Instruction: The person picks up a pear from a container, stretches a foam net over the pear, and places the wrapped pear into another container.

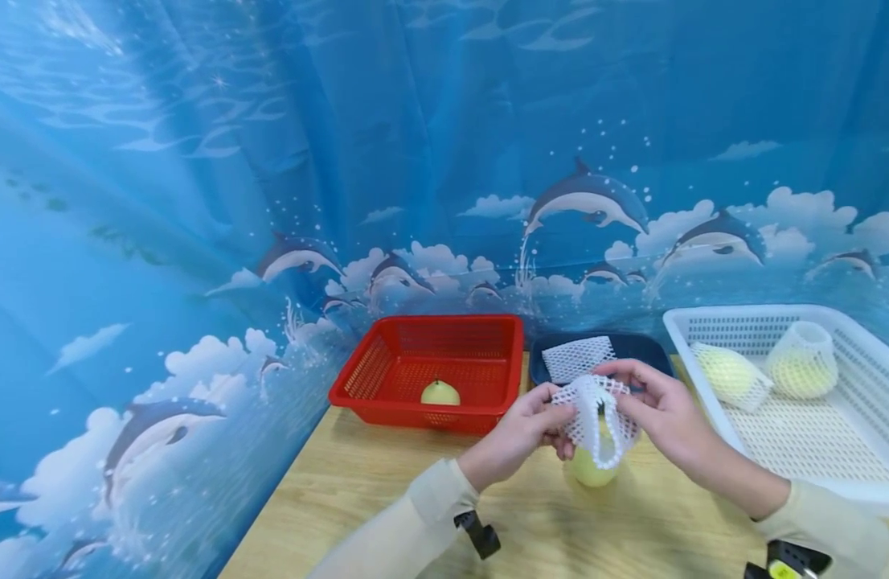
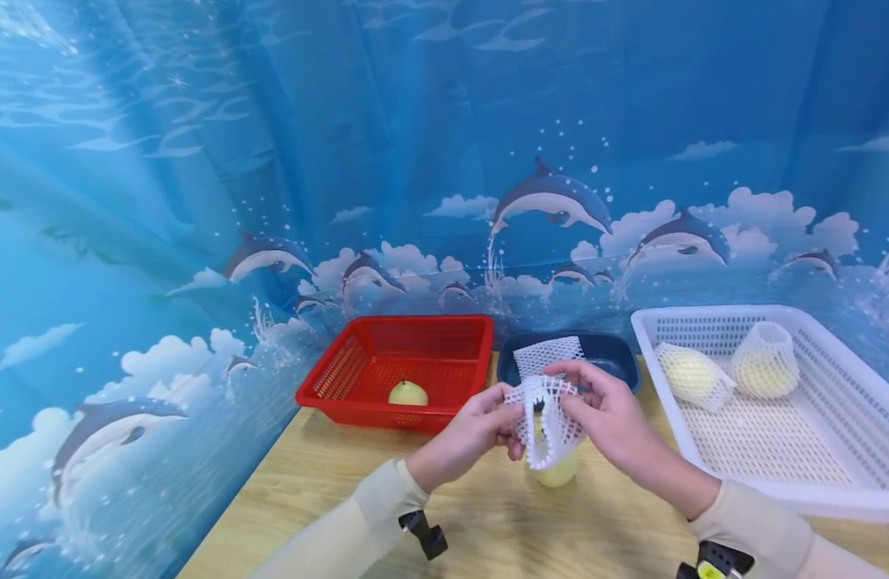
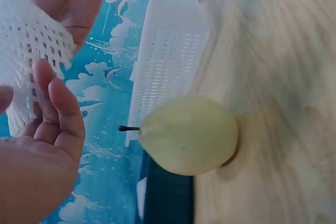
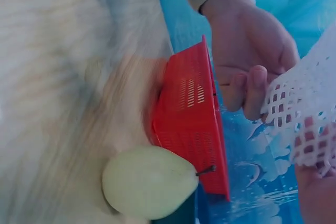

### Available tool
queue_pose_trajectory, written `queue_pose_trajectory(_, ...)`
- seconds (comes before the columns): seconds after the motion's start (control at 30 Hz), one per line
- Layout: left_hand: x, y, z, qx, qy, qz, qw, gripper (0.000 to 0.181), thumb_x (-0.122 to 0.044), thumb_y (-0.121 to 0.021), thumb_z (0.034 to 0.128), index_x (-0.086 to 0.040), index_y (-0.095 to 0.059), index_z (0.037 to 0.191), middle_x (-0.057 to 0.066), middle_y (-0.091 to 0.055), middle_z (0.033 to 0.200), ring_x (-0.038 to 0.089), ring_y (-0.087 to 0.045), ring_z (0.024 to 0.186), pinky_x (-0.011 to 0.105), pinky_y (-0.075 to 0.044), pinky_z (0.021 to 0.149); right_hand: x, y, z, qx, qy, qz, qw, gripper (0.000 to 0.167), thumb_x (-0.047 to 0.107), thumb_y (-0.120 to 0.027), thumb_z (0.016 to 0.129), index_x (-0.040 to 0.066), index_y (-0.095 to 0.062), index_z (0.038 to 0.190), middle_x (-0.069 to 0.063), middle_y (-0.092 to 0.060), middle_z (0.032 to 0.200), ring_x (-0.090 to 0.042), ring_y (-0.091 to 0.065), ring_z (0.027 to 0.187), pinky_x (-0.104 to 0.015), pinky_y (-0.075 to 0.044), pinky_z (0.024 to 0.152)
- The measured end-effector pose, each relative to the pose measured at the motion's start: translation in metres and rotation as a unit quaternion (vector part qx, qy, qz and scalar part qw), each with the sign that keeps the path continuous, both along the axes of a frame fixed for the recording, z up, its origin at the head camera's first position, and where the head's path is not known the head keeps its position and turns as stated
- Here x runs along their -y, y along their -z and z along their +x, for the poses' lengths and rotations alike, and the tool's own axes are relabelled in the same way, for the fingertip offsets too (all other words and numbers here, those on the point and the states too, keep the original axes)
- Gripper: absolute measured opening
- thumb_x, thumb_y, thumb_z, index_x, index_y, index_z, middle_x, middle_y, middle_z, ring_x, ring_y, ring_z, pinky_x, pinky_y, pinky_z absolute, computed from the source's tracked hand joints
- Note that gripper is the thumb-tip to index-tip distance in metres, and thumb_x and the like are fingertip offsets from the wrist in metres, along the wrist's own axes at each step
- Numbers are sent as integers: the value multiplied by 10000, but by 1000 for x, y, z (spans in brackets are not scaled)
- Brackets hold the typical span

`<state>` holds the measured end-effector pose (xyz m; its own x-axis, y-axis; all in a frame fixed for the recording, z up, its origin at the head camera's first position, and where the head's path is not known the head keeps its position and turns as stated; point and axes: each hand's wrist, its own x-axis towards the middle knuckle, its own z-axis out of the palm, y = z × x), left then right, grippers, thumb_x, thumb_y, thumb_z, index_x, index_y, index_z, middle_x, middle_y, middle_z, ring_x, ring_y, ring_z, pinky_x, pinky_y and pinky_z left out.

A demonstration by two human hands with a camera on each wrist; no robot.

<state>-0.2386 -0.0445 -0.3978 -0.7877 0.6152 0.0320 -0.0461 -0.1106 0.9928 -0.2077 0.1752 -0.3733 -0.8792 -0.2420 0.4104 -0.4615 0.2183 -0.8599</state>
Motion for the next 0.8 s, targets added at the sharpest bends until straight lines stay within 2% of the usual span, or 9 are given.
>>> queue_pose_trajectory(0.13,-2,8,-2,369,-352,54,9987,82,-200,-516,1043,-123,-490,1052,45,-635,832,98,-594,580,224,-528,612,-3,2,-3,688,440,-93,9966,318,93,-521,1022,30,-549,1332,-28,-597,992,-117,-619,822,-311,-566,650)
queue_pose_trajectory(0.37,-8,29,-6,705,-835,-302,9936,99,-190,-520,1028,-98,-493,1051,48,-626,769,98,-569,520,217,-504,532,-6,22,-13,1809,569,-225,9816,415,101,-496,1016,-46,-464,1403,11,-635,964,-85,-610,826,-299,-563,679)
queue_pose_trajectory(0.57,-11,43,-9,796,-1086,-588,9891,106,-177,-505,1025,-78,-481,1055,50,-619,733,87,-566,482,209,-493,490,-5,42,-17,2196,578,-131,9738,419,94,-491,1018,-57,-455,1407,-25,-648,986,-103,-625,831,-316,-569,676)
queue_pose_trajectory(0.8,-11,52,-14,811,-1312,-1354,9787,114,-156,-500,1034,-52,-509,1078,111,-670,751,121,-600,488,227,-514,470,-4,60,-23,2207,794,136,9720,393,57,-519,969,-67,-514,1342,-49,-634,964,-115,-604,817,-297,-546,662)
